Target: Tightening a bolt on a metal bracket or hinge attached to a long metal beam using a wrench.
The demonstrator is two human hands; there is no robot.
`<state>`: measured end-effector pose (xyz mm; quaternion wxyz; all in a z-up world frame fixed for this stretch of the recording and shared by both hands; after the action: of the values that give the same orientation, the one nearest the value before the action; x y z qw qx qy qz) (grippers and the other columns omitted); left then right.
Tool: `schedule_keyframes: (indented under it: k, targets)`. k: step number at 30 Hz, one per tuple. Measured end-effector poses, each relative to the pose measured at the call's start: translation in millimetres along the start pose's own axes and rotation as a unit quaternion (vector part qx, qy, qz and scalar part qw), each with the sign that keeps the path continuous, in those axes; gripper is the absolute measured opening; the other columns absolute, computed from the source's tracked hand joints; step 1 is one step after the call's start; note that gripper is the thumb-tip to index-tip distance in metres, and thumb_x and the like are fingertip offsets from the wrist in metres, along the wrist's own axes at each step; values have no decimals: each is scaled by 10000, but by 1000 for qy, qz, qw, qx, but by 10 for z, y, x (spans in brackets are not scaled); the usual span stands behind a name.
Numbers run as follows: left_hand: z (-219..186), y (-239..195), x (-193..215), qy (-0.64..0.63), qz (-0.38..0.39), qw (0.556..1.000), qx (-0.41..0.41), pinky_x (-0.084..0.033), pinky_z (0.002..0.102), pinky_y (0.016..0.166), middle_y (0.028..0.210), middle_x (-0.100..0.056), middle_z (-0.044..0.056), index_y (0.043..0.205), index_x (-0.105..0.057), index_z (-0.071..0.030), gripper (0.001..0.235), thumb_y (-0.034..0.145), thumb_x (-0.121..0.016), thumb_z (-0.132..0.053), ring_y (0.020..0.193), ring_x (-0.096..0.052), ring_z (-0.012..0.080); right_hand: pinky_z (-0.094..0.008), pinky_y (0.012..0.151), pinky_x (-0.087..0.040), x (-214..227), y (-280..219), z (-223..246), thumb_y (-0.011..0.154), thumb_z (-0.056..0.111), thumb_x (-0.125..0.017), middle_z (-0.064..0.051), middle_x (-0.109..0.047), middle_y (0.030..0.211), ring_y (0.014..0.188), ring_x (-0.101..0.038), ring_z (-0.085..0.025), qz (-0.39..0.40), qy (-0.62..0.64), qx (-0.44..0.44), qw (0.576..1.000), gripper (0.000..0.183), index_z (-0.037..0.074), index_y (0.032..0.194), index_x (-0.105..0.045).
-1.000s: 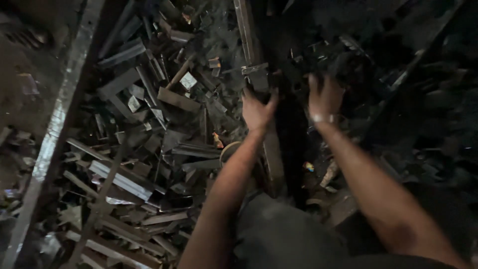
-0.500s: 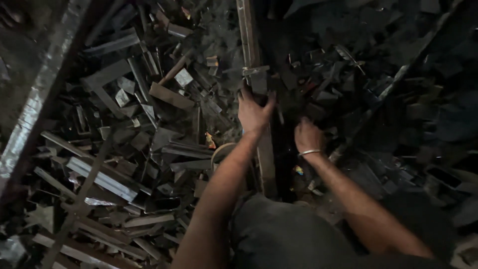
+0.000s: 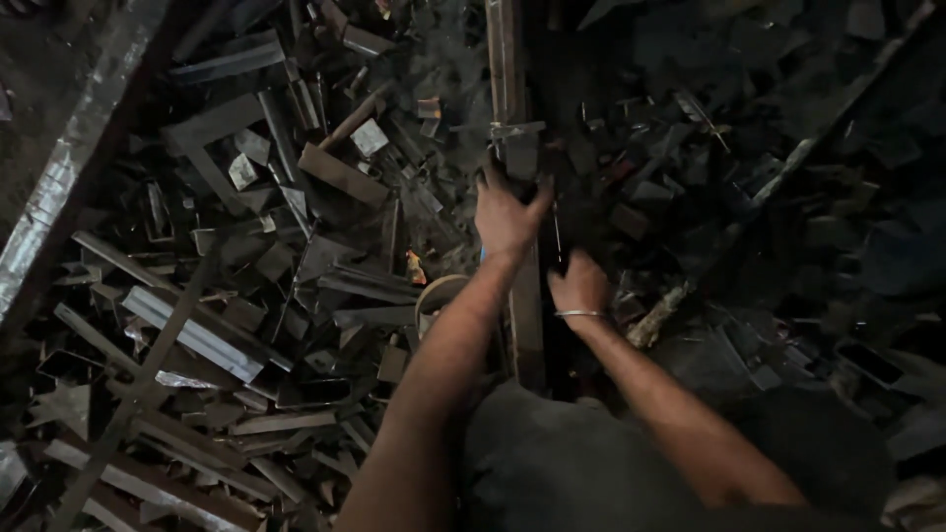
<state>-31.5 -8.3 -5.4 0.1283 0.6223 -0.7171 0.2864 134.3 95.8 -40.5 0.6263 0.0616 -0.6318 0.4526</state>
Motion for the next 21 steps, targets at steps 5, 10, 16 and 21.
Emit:
schedule_keyframes:
  k: [5, 10, 16, 21]
  targets:
    - [-25, -9, -45, 16, 17, 999, 44, -539, 538, 919, 1325, -572, 331, 1548, -346, -2, 1052, 786, -746, -607, 1156, -616, 504, -571, 744, -513, 42, -43, -308, 939, 258, -656, -258, -700, 935, 890, -667, -492, -62, 161, 68, 983, 388, 31, 1240, -563]
    - [-52, 2, -22, -3, 6, 1000, 22, -538, 539, 917, 1343, -555, 343, 1517, -347, 17, 1035, 795, -761, -598, 1157, -606, 513, -588, 717, -492, -164, -103, -749, 1034, 258, -648, -271, -709, 952, 832, -645, -523, -101, 38, 141, 984, 328, 47, 1276, -578]
    - [-22, -25, -32, 12, 10, 999, 34, -538, 542, 909, 1328, -557, 344, 1514, -357, 22, 1041, 782, -753, -604, 1141, -610, 515, -570, 669, -511, 476, 103, -41, 1019, 266, -532, -241, -699, 793, 749, -698, -456, 8, 186, 17, 982, 415, 78, 1385, -483]
    - [-23, -3, -25, 21, 34, 998, 55, -551, 530, 909, 1299, -581, 316, 1497, -383, 9, 1013, 788, -751, -615, 1127, -633, 492, -609, 690, -490, 408, 431, -128, 1019, 216, -617, -265, -700, 892, 820, -659, -513, -78, 75, 143, 984, 324, 135, 1327, -553]
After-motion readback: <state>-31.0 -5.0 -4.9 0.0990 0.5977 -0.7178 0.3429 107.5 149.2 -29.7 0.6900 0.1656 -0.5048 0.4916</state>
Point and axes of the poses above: each hand's wrist, its own y-axis towards the middle knuckle, its own x-axis out of the back of the hand, z = x × y, the point moved 3 cm from there along y, towards the middle knuckle
